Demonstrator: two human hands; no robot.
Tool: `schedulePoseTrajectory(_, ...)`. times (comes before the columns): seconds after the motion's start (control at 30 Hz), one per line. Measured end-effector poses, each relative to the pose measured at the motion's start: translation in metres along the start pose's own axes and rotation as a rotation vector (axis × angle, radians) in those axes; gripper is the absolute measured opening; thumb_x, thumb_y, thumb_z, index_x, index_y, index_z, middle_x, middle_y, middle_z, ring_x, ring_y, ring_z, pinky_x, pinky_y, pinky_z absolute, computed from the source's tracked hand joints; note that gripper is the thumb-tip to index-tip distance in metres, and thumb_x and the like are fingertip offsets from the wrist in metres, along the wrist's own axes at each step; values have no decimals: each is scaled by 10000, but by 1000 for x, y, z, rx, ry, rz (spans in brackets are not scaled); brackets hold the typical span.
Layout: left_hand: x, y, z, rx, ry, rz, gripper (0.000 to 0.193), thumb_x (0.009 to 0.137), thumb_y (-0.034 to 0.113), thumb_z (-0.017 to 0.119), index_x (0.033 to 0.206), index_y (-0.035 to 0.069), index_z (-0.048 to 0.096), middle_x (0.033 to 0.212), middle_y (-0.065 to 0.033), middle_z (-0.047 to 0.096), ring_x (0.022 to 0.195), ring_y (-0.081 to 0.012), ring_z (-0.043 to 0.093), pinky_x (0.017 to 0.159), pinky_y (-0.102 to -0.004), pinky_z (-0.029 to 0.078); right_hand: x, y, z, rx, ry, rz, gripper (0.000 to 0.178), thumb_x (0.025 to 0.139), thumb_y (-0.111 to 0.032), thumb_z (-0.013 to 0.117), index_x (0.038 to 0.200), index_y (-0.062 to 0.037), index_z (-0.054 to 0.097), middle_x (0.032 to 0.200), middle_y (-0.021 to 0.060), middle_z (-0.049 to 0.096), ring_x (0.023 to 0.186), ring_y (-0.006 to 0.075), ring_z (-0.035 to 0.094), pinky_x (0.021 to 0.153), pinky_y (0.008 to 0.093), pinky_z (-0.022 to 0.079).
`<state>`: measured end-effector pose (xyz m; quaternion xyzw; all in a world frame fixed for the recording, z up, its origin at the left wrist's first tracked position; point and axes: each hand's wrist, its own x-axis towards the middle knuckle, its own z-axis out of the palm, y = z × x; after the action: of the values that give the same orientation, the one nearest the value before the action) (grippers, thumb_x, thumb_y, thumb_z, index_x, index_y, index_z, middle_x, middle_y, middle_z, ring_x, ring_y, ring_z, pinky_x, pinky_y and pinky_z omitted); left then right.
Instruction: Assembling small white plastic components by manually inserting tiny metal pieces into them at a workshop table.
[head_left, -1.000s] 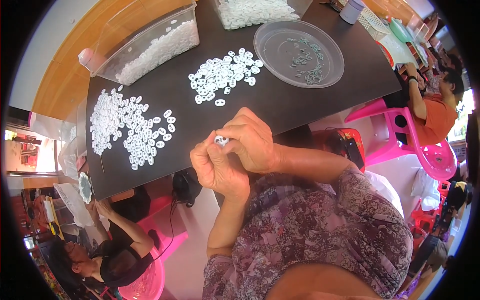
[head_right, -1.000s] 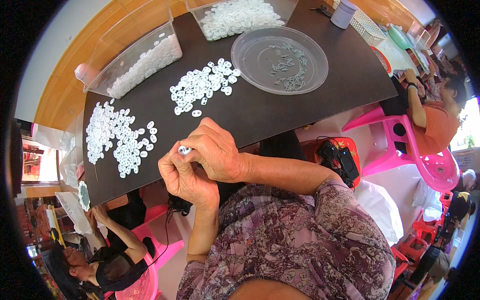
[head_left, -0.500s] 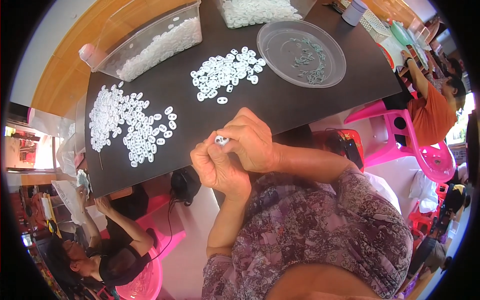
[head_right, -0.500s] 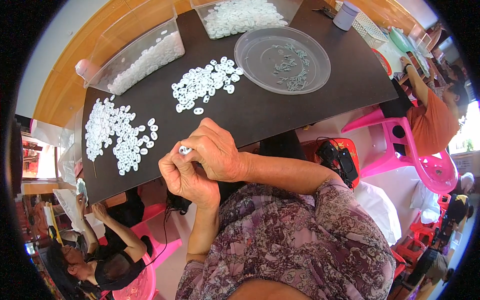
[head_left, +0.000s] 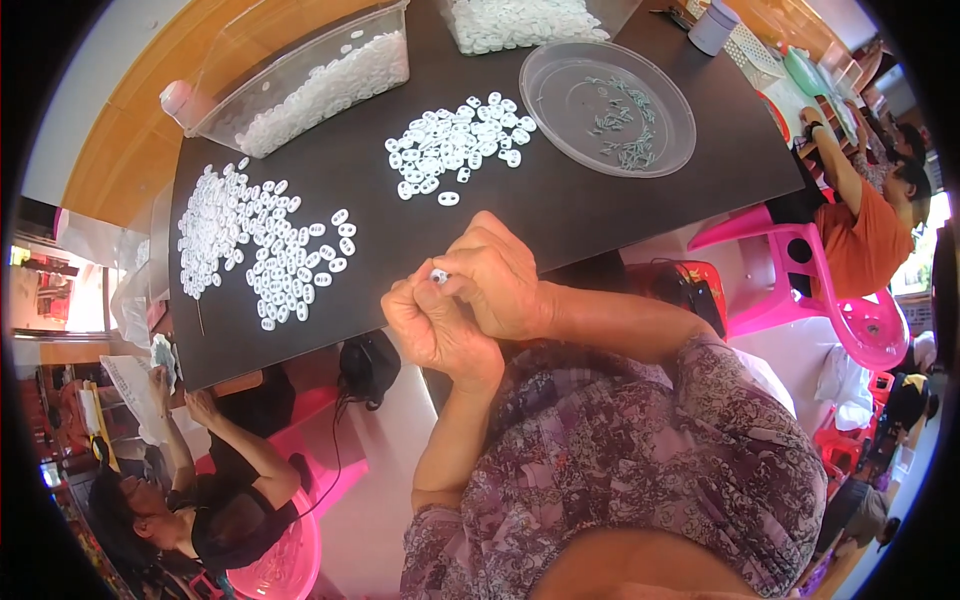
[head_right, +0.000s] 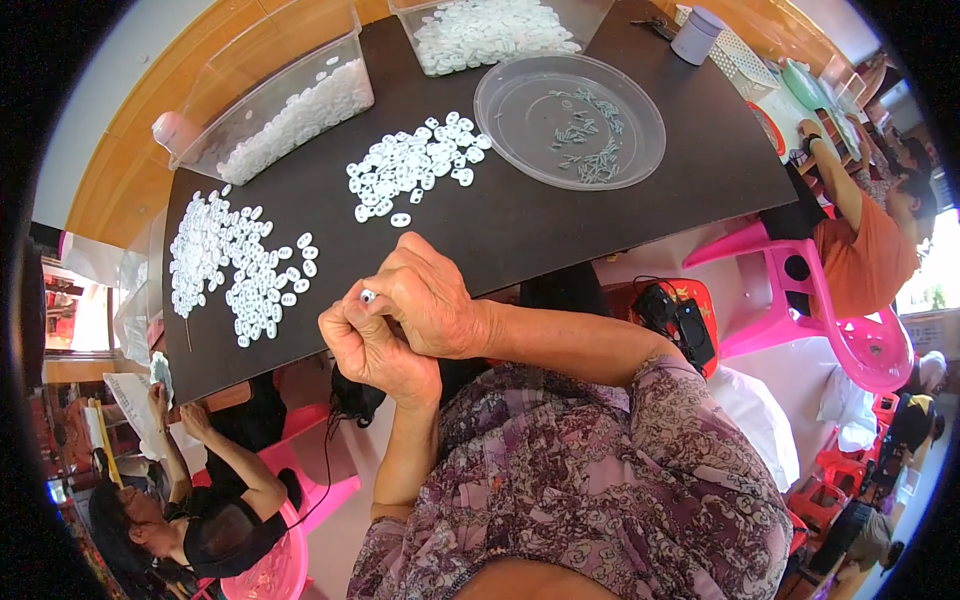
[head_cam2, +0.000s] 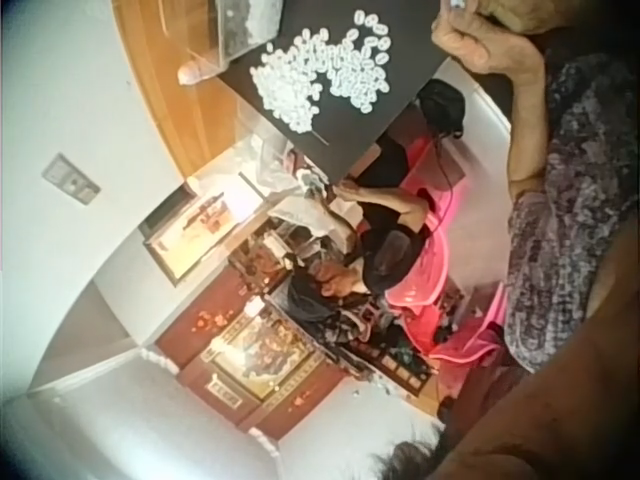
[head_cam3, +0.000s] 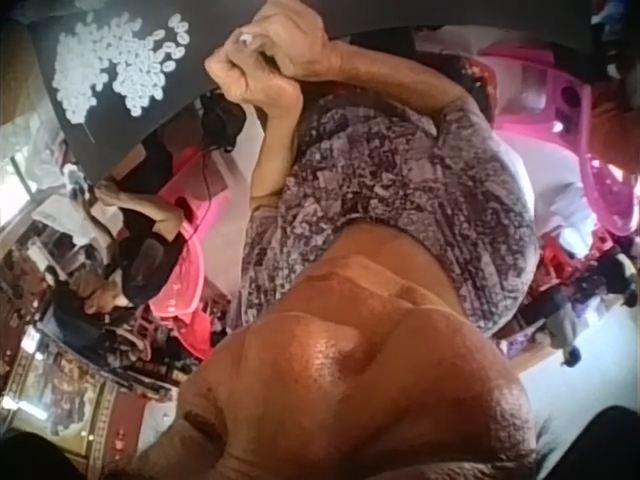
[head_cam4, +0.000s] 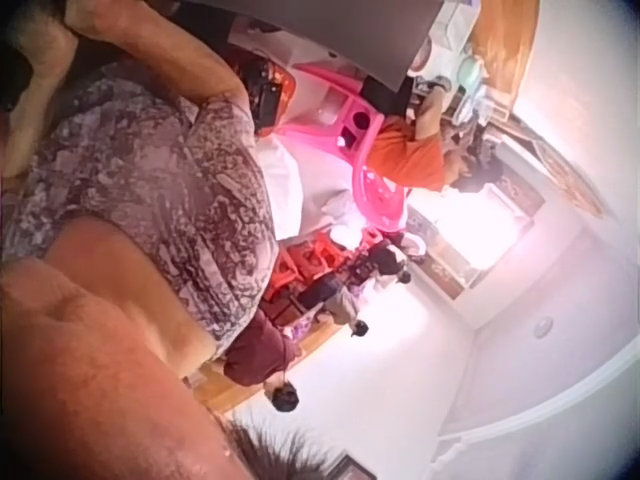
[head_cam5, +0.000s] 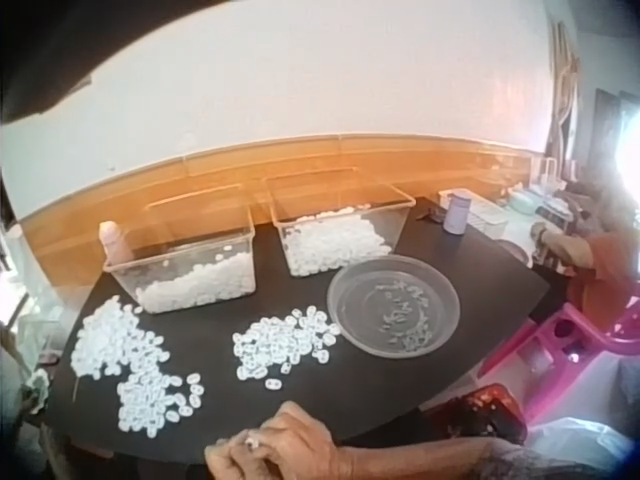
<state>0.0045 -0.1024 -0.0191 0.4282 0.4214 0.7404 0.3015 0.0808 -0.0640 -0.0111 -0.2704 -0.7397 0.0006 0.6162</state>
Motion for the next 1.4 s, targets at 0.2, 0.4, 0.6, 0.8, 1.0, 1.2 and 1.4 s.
schedulePoseTrajectory(0.2,3,5,2,-94,-17,-37,236,954,187,473,1010,-34,537,964,-83,553,858,-115,515,773,-269,440,5,-3,-8,34,1,83,331,660,36,677,964,-12,555,800,111,595,649,252,526,572,315,438)
schedulePoseTrajectory(0.4,7,8,5,-184,-77,-79,271,952,155,473,1110,-63,499,938,-88,586,776,-98,528,696,-234,459,11,0,-26,1,-54,104,275,660,20,694,912,-2,586,824,112,607,680,251,549,583,315,445)
schedulePoseTrajectory(0.6,38,-8,3,359,-329,-86,153,892,88,559,1018,18,611,793,-48,608,657,-128,557,580,-250,447,19,24,-60,-96,-79,171,158,697,3,682,846,-2,628,747,96,610,650,229,543,576,301,435)
schedulePoseTrajectory(0.8,80,-28,17,804,-506,557,193,734,-6,630,911,68,642,739,-79,560,692,-260,540,601,-352,447,53,36,-97,-195,-34,345,167,735,32,652,895,-13,644,735,70,560,657,159,532,601,261,416)
schedulePoseTrajectory(1.0,83,-40,41,971,-621,696,64,700,64,645,756,63,614,730,-91,529,709,-282,516,580,-383,442,100,69,-117,-247,35,245,107,723,-12,641,830,-13,629,720,100,596,691,243,555,635,323,447)
schedulePoseTrajectory(1.2,82,-49,56,1089,-689,800,20,650,25,577,650,30,559,733,-123,507,724,-292,500,623,-379,437,140,98,-131,-279,113,321,153,767,-24,639,920,-7,640,824,57,610,724,104,551,628,236,440)
schedulePoseTrajectory(1.4,92,-52,65,1191,-804,848,14,663,7,558,672,17,552,727,-124,507,733,-278,508,629,-368,441,189,165,-129,-389,77,362,178,770,-125,610,901,-10,649,767,98,652,707,153,597,653,287,462)
